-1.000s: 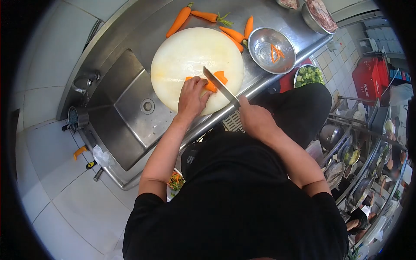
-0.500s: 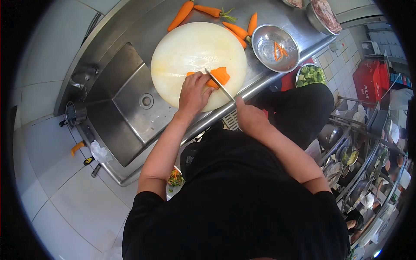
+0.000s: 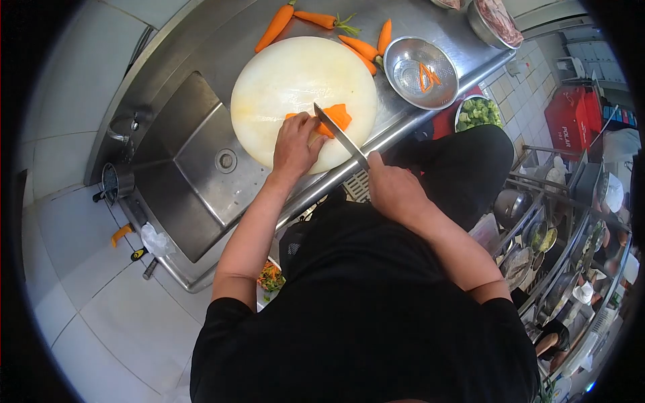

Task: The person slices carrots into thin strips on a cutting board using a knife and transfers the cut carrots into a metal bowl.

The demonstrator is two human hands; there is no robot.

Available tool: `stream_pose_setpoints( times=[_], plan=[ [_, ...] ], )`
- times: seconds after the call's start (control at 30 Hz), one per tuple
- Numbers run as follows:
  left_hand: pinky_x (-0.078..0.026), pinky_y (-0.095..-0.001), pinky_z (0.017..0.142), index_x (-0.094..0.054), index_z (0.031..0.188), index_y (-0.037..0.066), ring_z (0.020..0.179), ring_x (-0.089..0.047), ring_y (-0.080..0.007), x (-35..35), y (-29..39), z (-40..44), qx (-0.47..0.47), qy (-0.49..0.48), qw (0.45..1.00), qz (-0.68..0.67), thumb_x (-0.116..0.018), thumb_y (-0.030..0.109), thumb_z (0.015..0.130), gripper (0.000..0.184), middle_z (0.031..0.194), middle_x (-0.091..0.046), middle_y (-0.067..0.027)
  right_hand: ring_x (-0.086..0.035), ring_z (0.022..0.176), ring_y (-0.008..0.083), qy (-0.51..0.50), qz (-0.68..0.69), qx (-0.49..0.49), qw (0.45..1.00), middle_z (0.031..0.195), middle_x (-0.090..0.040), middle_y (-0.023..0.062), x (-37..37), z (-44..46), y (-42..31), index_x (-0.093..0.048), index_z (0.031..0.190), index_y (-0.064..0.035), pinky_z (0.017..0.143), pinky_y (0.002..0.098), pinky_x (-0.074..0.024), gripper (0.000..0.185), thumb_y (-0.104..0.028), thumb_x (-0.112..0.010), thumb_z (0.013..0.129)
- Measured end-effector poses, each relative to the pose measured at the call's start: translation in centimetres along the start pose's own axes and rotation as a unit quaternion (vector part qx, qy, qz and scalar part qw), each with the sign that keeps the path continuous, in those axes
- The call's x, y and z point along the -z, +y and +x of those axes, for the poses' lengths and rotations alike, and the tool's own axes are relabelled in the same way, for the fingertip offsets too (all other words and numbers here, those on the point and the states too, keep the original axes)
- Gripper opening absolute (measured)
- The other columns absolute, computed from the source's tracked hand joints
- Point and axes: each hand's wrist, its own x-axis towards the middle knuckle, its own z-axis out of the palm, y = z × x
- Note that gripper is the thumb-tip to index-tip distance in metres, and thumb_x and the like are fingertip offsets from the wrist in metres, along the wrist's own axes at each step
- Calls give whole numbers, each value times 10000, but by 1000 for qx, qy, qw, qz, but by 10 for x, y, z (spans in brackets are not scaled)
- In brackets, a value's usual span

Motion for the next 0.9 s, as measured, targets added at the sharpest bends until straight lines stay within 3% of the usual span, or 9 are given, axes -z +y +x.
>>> stream_pose_setpoints(
  times=[0.37,0.67,0.9],
  plan=[
    [-477,-425,995,-657,1148,46,1172,-558,-354,1,1,-5,-10,14,1000,-9,-774,172,832,360,1223,-604,-141,-699,807,442,5,-4,16,1000,806,-682,284,-37,29,18,-440,1098,23,731,550,-546,188,-71,-463,937],
    [-479,-423,1002,-657,1159,50,1178,-556,-339,-1,-2,1,0,9,1000,3,-735,167,872,319,1251,-592,-126,-695,804,451,26,10,24,999,797,-680,284,-3,5,0,-448,1097,21,730,551,-546,210,-98,-514,936],
    [-477,-420,1000,-655,1157,39,1179,-553,-340,-6,-4,-1,2,18,1000,14,-731,174,875,322,1255,-593,-126,-707,819,435,-14,-30,9,999,822,-690,281,-4,10,-4,-448,1118,32,745,543,-551,228,-80,-496,926]
  ],
)
